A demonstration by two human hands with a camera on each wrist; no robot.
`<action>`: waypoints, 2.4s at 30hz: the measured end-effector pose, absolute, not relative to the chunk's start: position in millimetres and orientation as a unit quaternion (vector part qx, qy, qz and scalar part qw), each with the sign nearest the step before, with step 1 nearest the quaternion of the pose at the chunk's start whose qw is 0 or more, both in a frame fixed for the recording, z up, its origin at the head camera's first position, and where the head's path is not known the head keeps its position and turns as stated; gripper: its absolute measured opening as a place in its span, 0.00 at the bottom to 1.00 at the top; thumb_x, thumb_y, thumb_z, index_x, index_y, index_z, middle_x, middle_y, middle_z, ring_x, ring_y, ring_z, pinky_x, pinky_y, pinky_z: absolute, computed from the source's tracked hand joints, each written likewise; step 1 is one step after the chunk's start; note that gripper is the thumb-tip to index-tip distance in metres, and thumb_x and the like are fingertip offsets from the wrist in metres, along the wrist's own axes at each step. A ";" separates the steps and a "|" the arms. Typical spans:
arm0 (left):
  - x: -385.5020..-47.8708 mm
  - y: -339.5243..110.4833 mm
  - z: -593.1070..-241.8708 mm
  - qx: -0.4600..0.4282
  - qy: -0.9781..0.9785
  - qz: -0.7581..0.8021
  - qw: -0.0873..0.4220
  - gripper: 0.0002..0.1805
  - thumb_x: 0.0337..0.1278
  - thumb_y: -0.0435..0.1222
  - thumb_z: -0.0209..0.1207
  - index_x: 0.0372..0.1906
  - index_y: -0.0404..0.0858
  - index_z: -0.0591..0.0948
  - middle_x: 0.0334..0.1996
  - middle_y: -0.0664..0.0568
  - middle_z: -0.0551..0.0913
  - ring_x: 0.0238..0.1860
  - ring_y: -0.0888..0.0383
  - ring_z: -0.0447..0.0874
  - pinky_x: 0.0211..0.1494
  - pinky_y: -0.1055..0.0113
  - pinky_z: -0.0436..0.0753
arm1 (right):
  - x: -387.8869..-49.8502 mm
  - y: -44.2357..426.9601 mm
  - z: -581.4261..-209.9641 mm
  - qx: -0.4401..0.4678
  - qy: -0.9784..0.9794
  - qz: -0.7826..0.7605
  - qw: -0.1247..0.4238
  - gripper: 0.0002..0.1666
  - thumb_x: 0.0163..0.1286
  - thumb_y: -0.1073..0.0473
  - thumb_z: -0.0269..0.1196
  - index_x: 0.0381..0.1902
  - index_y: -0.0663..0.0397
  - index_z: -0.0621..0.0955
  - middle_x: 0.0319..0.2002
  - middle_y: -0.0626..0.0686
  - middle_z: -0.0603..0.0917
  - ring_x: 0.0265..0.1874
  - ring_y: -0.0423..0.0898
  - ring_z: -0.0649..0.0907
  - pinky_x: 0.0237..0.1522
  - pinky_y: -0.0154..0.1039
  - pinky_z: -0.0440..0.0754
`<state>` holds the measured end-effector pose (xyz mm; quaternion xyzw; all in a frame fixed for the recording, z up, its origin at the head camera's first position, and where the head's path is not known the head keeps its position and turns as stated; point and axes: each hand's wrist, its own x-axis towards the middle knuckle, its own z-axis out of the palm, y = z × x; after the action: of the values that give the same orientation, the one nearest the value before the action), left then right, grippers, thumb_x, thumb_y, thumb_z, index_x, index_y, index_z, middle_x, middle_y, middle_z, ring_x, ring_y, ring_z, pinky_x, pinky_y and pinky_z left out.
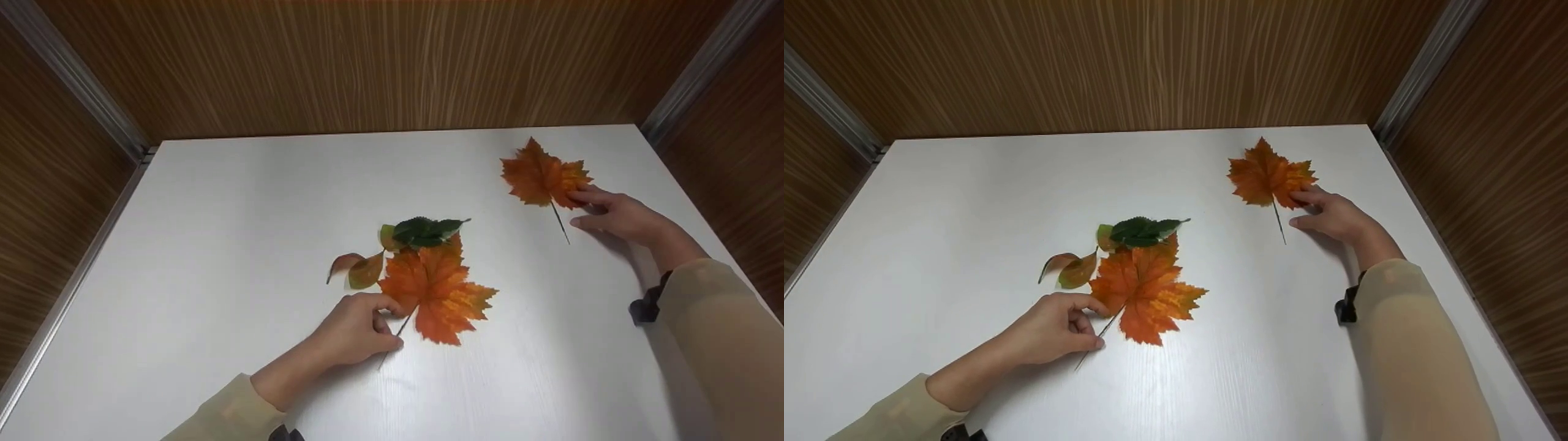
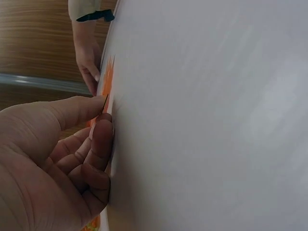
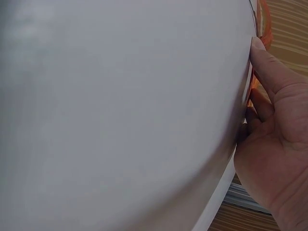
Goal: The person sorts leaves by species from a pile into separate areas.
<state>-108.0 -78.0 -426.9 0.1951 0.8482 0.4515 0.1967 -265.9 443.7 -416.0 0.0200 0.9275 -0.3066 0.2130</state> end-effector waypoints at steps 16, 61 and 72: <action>-100.5 -72.6 -417.5 0.119 0.828 0.487 0.251 0.09 0.52 0.31 0.79 0.36 0.39 0.88 0.23 0.55 0.85 0.25 0.61 0.81 0.34 0.66 0.82 | -265.3 442.4 -414.2 0.020 0.926 -0.312 0.213 0.54 0.72 0.31 0.66 0.87 0.36 0.57 0.85 0.65 0.42 0.82 0.71 0.44 0.73 0.78 0.50; -94.9 -47.6 -361.1 0.116 0.738 0.598 0.292 0.04 0.62 0.30 0.72 0.38 0.33 0.89 0.26 0.51 0.87 0.27 0.58 0.87 0.46 0.58 0.88 | -266.0 439.9 -416.0 0.035 0.929 -0.302 0.212 0.54 0.71 0.29 0.66 0.86 0.32 0.57 0.85 0.65 0.42 0.82 0.71 0.41 0.71 0.82 0.43; -155.4 8.5 -345.2 0.047 0.726 0.644 0.237 0.04 0.65 0.31 0.72 0.40 0.34 0.90 0.35 0.48 0.88 0.30 0.55 0.89 0.47 0.61 0.89 | -267.8 436.3 -421.3 0.037 0.925 -0.313 0.211 0.54 0.70 0.31 0.68 0.86 0.33 0.58 0.86 0.64 0.42 0.82 0.71 0.42 0.72 0.80 0.43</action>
<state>-155.4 8.5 -345.2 0.0472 0.7258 0.6439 0.2374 -267.8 436.3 -421.3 0.0371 0.9253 -0.3129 0.2110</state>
